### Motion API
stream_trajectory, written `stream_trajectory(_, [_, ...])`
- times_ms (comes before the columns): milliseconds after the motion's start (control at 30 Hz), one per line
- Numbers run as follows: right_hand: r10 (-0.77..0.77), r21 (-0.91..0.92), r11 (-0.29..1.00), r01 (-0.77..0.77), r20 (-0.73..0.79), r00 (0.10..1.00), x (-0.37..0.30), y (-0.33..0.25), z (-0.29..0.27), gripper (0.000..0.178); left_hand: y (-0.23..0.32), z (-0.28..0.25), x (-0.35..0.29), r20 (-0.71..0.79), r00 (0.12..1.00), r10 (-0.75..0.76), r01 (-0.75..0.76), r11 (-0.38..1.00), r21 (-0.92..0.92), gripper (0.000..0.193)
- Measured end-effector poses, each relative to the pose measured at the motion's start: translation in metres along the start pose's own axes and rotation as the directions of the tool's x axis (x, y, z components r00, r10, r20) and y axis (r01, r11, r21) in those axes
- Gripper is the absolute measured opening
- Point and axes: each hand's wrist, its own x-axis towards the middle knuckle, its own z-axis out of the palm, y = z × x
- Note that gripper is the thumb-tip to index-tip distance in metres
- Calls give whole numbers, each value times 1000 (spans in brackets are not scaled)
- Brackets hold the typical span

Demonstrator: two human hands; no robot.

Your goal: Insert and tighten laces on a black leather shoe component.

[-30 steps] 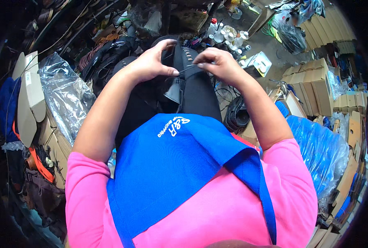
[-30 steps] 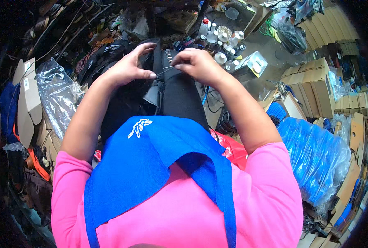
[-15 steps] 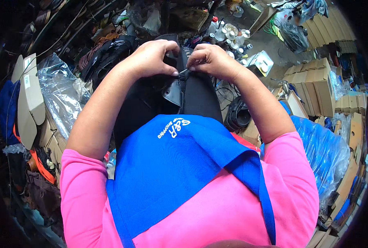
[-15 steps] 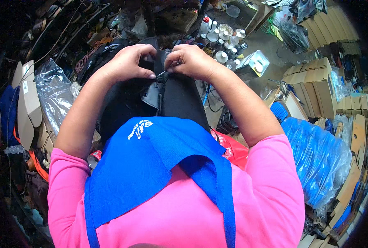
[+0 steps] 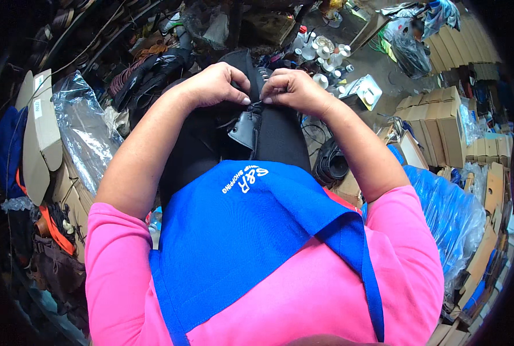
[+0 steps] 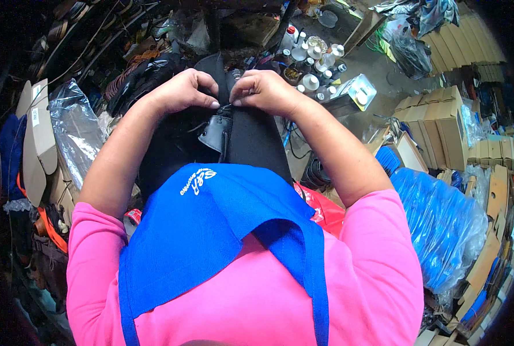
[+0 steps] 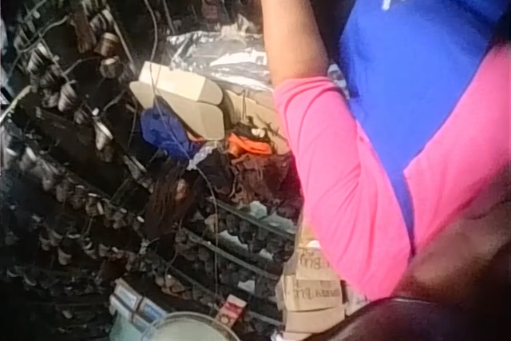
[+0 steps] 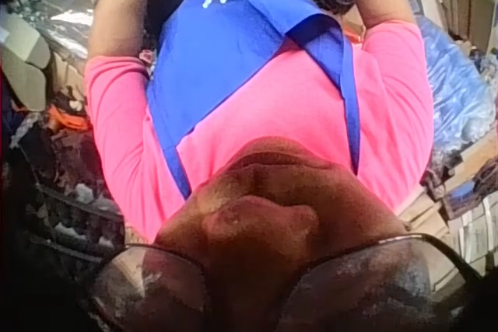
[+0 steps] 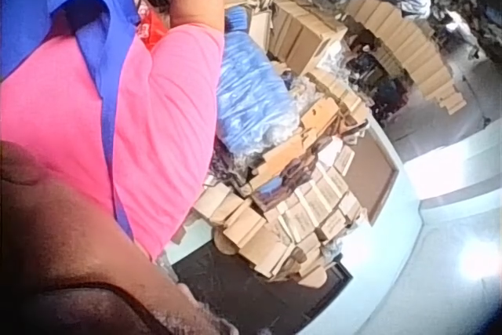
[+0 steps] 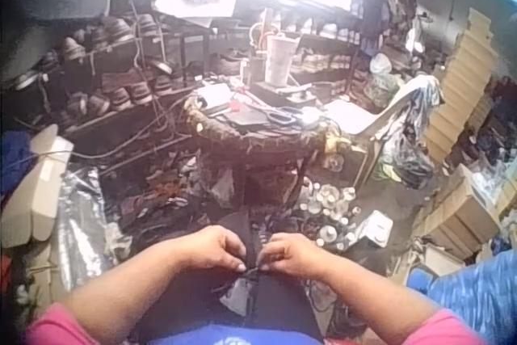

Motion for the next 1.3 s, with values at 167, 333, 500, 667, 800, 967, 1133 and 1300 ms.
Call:
stream_trajectory(167, [6, 5, 1000, -6, -21, 1000, -3, 3, 2, 12, -6, 0, -1, 36, 999, 1, 5, 986, -167, 19])
stream_trajectory(333, [11, -9, 1000, -11, 4, 1000, -1, 3, 1, 12, -10, -1, 1, 30, 999, 40, -37, 994, -107, 18])
stream_trajectory(500, [10, -13, 1000, -10, 21, 1000, -2, 1, -2, 11, -7, 0, -1, 19, 1000, 9, -8, 998, -59, 18])
stream_trajectory(667, [18, -19, 1000, -17, 25, 1000, -2, 2, -2, 12, -8, 1, -2, -10, 1000, 21, -22, 999, -42, 19])
stream_trajectory(800, [28, -33, 999, -27, 44, 999, 0, 1, -1, 12, -6, 2, -3, -20, 1000, 21, -22, 999, -45, 19])
stream_trajectory(967, [46, -2, 999, -46, 37, 998, 0, -3, 3, 12, -8, 2, -2, -14, 1000, 20, -21, 997, -69, 19])
stream_trajectory(1133, [9, -5, 1000, -9, -2, 1000, -2, -3, 8, 12, -14, 5, 0, -9, 999, 35, -36, 985, -166, 19])
stream_trajectory(1300, [25, 22, 999, -25, 26, 999, 1, -3, 4, 11, -18, 6, -1, -21, 996, 83, -86, 977, -193, 17])
